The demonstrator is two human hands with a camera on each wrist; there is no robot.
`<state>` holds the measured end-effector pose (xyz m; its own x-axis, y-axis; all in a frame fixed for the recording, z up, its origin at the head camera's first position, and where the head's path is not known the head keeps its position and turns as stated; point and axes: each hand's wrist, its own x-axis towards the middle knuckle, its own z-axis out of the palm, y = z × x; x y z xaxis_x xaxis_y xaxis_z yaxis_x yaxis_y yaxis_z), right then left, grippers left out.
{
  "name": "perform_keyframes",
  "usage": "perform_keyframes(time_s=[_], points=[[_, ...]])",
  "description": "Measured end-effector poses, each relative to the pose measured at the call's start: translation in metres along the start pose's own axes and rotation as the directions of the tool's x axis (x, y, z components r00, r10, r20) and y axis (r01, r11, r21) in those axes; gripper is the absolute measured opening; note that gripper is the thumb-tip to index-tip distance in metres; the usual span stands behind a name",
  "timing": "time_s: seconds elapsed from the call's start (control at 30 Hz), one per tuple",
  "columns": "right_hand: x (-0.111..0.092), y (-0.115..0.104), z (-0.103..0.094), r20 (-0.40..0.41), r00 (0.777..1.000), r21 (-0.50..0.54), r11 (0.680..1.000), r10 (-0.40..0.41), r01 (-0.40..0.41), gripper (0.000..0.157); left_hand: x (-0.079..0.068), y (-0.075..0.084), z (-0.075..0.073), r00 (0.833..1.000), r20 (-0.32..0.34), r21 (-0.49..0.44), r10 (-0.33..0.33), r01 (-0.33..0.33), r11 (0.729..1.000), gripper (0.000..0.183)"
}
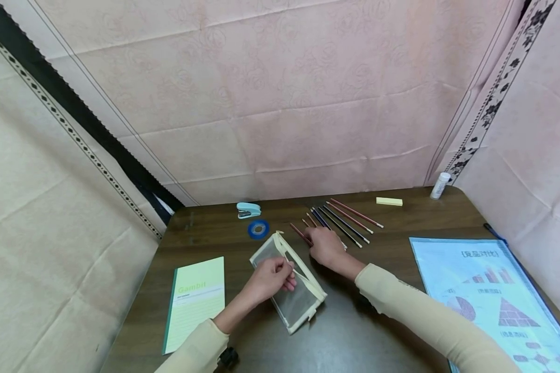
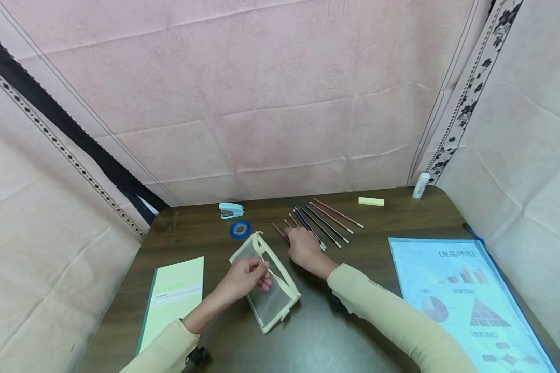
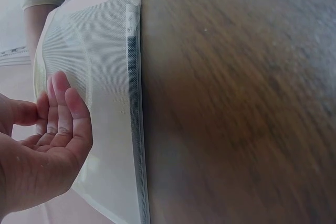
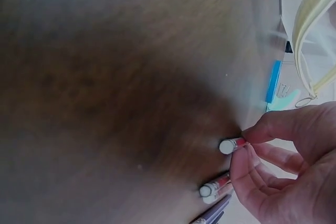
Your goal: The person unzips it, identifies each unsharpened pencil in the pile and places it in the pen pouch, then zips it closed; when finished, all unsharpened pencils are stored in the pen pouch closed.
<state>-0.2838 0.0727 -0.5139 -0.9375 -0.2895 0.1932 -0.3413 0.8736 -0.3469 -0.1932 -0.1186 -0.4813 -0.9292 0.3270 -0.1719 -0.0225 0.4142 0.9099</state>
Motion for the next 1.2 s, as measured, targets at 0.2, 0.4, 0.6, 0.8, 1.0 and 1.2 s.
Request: perform_keyframes(time_s=[0.2,0.4,0.6,0.8,1.0,1.2], points=[[0.000,-0.001,-0.004,-0.004,1.000,0.038,0.999,0.005,-0.005,0.036,0.000,0.001,-0.002,1.000,0.001,-0.003,-0.013,0.013,1.000,0.033],[-0.004,0.001,-0.012,-0.091,0.996,0.116,0.993,-0.009,0.019,0.036,0.001,0.000,-0.001,1.000,-0.002,-0.011,-0.003,0.003,1.000,0.034],[-0.009,-0.002,-0.022,-0.132,0.991,0.255,0.965,-0.027,0.060,0.039,0.002,-0.002,0.000,1.000,-0.002,-0.023,0.005,-0.005,1.000,0.035],[-0.022,-0.009,-0.030,-0.095,0.995,0.453,0.891,0.014,0.030,0.042,-0.007,0.018,-0.002,1.000,0.020,-0.016,-0.007,0.007,1.000,0.035],[-0.036,-0.017,-0.032,-0.005,0.998,0.643,0.764,0.066,-0.047,0.040,0.003,-0.002,0.000,1.000,0.001,-0.030,0.002,-0.002,1.000,0.032],[-0.050,-0.023,-0.029,0.085,0.994,0.734,0.670,0.067,-0.108,0.038,0.005,-0.003,-0.001,1.000,0.001,-0.026,0.006,-0.006,1.000,0.032]])
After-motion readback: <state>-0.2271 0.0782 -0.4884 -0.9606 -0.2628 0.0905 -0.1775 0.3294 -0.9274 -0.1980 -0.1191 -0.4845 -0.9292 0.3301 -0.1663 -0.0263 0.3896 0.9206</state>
